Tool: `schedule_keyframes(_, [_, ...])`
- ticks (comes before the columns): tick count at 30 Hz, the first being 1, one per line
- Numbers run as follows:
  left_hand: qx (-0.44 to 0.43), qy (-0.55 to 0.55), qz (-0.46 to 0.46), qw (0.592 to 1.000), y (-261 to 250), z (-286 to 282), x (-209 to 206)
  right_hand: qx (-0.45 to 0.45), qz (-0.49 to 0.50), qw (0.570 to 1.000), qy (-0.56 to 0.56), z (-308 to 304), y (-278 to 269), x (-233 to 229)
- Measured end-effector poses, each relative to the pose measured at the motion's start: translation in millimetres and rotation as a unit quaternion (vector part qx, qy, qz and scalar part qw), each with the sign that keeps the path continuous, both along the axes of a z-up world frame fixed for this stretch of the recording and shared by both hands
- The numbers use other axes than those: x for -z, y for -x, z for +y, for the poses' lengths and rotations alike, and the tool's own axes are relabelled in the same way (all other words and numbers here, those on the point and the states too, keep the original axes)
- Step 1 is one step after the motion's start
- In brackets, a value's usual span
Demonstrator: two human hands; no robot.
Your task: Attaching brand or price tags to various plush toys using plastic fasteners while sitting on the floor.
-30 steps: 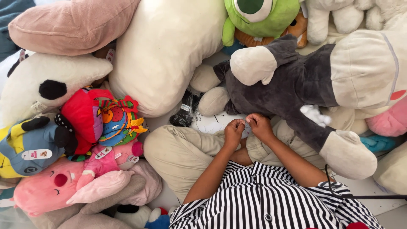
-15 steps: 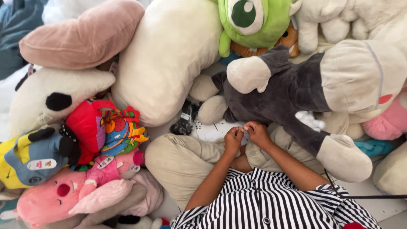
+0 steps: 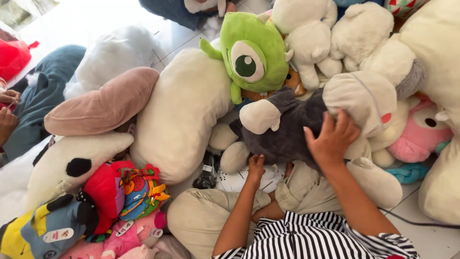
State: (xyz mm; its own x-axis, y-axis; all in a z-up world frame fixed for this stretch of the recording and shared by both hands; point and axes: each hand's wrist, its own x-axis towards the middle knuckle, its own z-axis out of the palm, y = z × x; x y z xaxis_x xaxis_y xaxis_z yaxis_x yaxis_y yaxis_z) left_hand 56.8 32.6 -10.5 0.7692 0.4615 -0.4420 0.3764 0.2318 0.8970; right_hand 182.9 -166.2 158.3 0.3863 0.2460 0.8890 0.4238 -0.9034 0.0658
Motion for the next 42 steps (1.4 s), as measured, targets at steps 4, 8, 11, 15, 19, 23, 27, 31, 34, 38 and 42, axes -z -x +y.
schedule_keyframes(4, [-0.026,0.146,0.033,0.988,-17.2,-22.6,-56.3,0.015,0.164,0.986,0.012,-8.8,10.2,-17.1])
schedule_keyframes(8, [-0.088,0.294,0.044,0.951,-22.3,-34.2,-77.5,0.012,0.302,0.946,0.118,13.5,40.6,-21.4])
schedule_keyframes(11, [-0.115,0.413,-0.028,0.903,-23.2,-41.1,-97.7,0.002,0.224,0.96,0.17,24.2,32.1,25.2])
schedule_keyframes(15, [-0.145,0.474,-0.074,0.866,-7.6,-25.1,-55.0,-0.129,0.128,0.978,0.101,31.1,10.5,47.9])
schedule_keyframes(19, [-0.168,0.444,-0.087,0.876,13.5,-16.5,-62.8,-0.147,0.106,0.983,-0.011,30.1,8.1,50.3])
schedule_keyframes(23, [-0.26,0.399,-0.118,0.871,27.6,-28.0,-134.3,-0.28,0.117,0.936,-0.177,20.1,21.2,-13.4])
schedule_keyframes(27, [-0.24,0.43,-0.244,0.835,13.3,-24.9,-166.1,-0.32,0.031,0.918,-0.233,27.0,40.7,-81.1])
schedule_keyframes(31, [-0.18,0.453,-0.216,0.846,13.0,-14.7,-167.2,-0.257,-0.037,0.945,-0.196,41.5,23.5,-51.8])
schedule_keyframes(34, [-0.147,0.436,-0.124,0.879,14.0,-7.1,-115.7,-0.195,0.036,0.971,-0.134,36.6,11.4,-12.6])
schedule_keyframes(38, [-0.125,0.455,-0.07,0.879,8.7,5.4,-73.7,-0.037,0.451,0.891,0.034,17.2,11.4,10.8])
schedule_keyframes(42, [-0.115,0.462,-0.084,0.876,-2.5,6.5,-116.0,-0.025,0.455,0.881,0.127,28.7,13.6,-9.0])
